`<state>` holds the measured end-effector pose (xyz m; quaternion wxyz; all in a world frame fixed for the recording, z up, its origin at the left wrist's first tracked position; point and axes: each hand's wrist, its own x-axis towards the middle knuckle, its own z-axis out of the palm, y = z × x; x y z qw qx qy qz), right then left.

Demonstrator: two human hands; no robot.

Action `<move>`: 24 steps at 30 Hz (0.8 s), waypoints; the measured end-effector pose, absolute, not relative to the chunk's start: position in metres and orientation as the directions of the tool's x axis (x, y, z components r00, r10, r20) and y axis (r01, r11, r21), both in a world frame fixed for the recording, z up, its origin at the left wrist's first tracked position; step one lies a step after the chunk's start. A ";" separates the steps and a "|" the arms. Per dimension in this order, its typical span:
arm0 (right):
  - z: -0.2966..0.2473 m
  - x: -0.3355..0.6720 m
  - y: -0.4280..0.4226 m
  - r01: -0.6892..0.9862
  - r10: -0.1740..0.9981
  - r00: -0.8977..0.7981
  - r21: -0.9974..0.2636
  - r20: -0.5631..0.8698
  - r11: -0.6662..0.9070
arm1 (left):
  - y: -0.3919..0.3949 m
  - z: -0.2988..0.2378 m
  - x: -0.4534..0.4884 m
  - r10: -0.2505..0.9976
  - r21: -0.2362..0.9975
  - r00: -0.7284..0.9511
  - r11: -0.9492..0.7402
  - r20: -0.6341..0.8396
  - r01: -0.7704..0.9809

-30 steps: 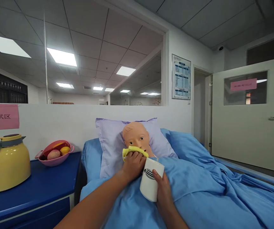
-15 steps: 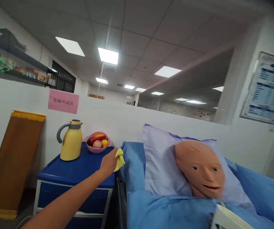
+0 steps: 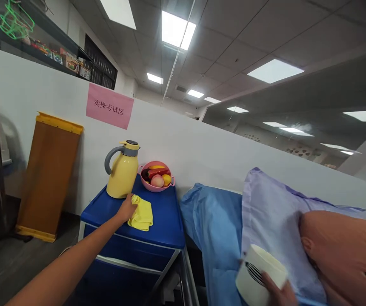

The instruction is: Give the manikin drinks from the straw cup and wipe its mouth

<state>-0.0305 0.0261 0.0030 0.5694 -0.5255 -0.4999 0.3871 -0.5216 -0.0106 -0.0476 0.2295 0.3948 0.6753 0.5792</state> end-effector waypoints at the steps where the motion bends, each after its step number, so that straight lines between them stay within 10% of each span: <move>1: 0.001 -0.056 0.030 0.090 0.968 0.178 -0.982 0.180 0.166 | -0.011 -0.052 -0.529 0.792 0.945 -0.582 0.018 0.186 0.326; 24: -0.038 -0.334 0.115 0.046 0.896 0.057 -0.898 0.440 0.438 | 0.020 -0.055 -0.533 0.923 0.371 -0.261 0.146 0.283 0.917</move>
